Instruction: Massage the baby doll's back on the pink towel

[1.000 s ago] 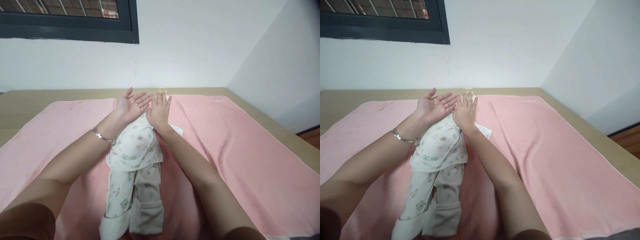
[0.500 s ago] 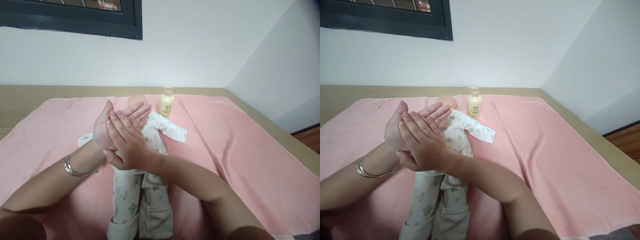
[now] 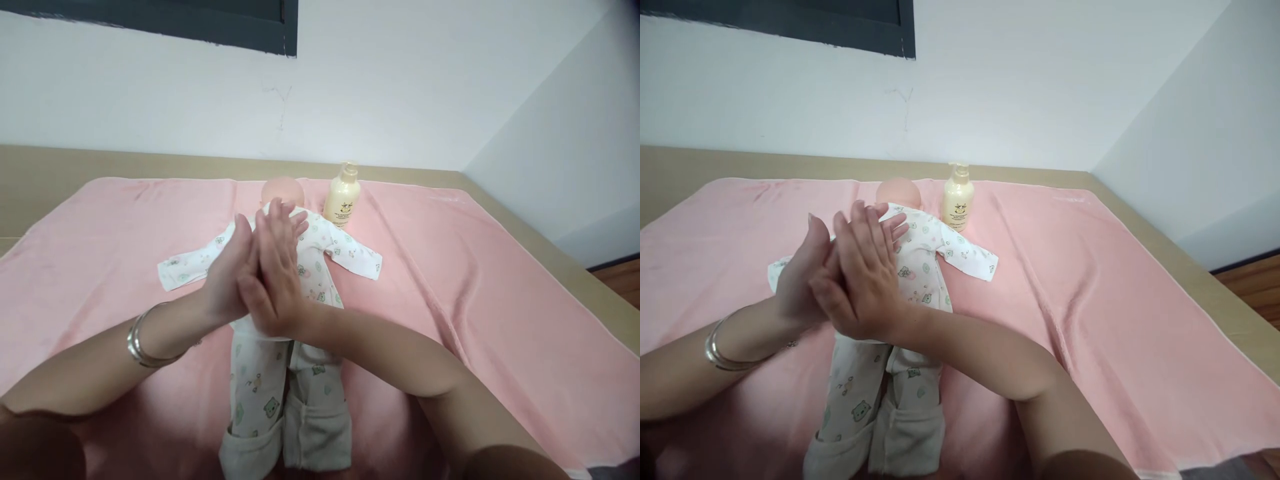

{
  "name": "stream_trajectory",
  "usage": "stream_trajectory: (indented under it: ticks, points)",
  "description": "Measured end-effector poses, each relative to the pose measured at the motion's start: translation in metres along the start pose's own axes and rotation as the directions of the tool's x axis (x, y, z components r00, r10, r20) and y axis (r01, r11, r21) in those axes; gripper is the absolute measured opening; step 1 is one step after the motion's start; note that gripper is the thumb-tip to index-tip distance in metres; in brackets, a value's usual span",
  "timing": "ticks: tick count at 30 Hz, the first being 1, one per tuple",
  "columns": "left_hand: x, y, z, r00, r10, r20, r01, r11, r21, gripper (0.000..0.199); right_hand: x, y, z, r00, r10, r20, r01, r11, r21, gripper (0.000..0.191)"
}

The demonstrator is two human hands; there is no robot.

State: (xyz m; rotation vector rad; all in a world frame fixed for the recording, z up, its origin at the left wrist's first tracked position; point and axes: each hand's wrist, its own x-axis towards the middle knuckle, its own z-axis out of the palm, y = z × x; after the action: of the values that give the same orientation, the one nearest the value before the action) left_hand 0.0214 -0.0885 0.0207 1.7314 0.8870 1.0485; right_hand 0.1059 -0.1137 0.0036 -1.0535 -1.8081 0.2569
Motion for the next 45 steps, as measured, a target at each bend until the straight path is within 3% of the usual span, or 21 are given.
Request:
stream_trajectory:
  ticks: [3,5,13,18,21,23,26,31,33,35,38,40,42,45]
  points:
    - [-0.007,0.012,0.001,0.991,-0.117,0.060,0.127,0.970,-0.207,0.070,0.009,-0.002,-0.007,0.979,0.203,0.025,-0.204,0.959,0.197,0.069]
    - [-0.015,0.016,0.003,0.993,-0.113,0.040,0.119,0.970,-0.210,0.073,0.013,-0.006,-0.014,0.957,0.282,0.066,-0.289,0.916,0.278,0.068]
    - [-0.037,0.027,0.002,0.987,0.019,0.157,0.009,0.984,-0.177,0.080,0.008,-0.044,-0.039,0.940,0.334,0.073,-0.338,0.874,0.349,0.067]
    - [-0.043,0.026,-0.004,0.985,0.103,0.142,-0.086,0.989,-0.124,0.077,0.007,-0.053,-0.049,0.970,0.239,0.042,-0.242,0.935,0.258,0.061]
    - [-0.044,0.025,-0.005,0.990,0.135,0.046,-0.132,0.989,-0.064,0.077,0.004,-0.052,-0.050,0.982,0.170,0.086,-0.178,0.980,0.091,0.064]
    - [-0.043,0.024,-0.006,0.989,0.147,0.013,-0.146,0.987,-0.062,0.076,0.002,-0.054,-0.049,0.979,0.184,0.085,-0.184,0.983,-0.010,0.066]
    - [-0.041,0.019,-0.005,0.987,0.156,0.047,-0.151,0.983,-0.102,0.072,0.005,-0.054,-0.045,0.976,0.212,0.042,-0.207,0.973,-0.103,0.065]
    - [-0.014,-0.004,-0.003,0.969,0.242,0.055,-0.234,0.963,-0.133,0.065,0.026,-0.022,-0.033,0.979,0.194,0.065,-0.189,0.979,-0.082,0.061]
    - [0.006,-0.015,-0.007,0.964,0.268,-0.004,-0.267,0.961,-0.075,0.058,0.034,-0.001,-0.030,0.972,0.217,0.086,-0.213,0.976,-0.052,0.059]
    - [0.025,-0.027,-0.013,0.954,0.269,-0.132,-0.270,0.963,0.010,0.048,0.040,0.019,-0.027,0.957,0.255,0.136,-0.244,0.966,-0.091,0.059]
    - [0.048,-0.044,-0.026,0.933,0.210,-0.291,-0.159,0.969,0.190,0.028,0.044,0.042,-0.023,0.930,0.262,0.258,-0.201,0.950,-0.238,0.051]
    - [0.057,-0.055,-0.032,0.923,0.179,-0.341,-0.083,0.957,0.277,0.021,0.044,0.052,-0.020,0.927,0.219,0.303,-0.122,0.943,-0.308,0.043]
    - [0.062,-0.063,-0.034,0.921,0.172,-0.349,-0.060,0.949,0.309,0.018,0.045,0.061,-0.017,0.941,0.172,0.293,-0.075,0.945,-0.317,0.039]
    - [0.064,-0.070,-0.033,0.942,0.140,-0.306,-0.040,0.950,0.309,0.011,0.049,0.073,-0.017,0.955,0.204,0.215,-0.143,0.953,-0.265,0.039]
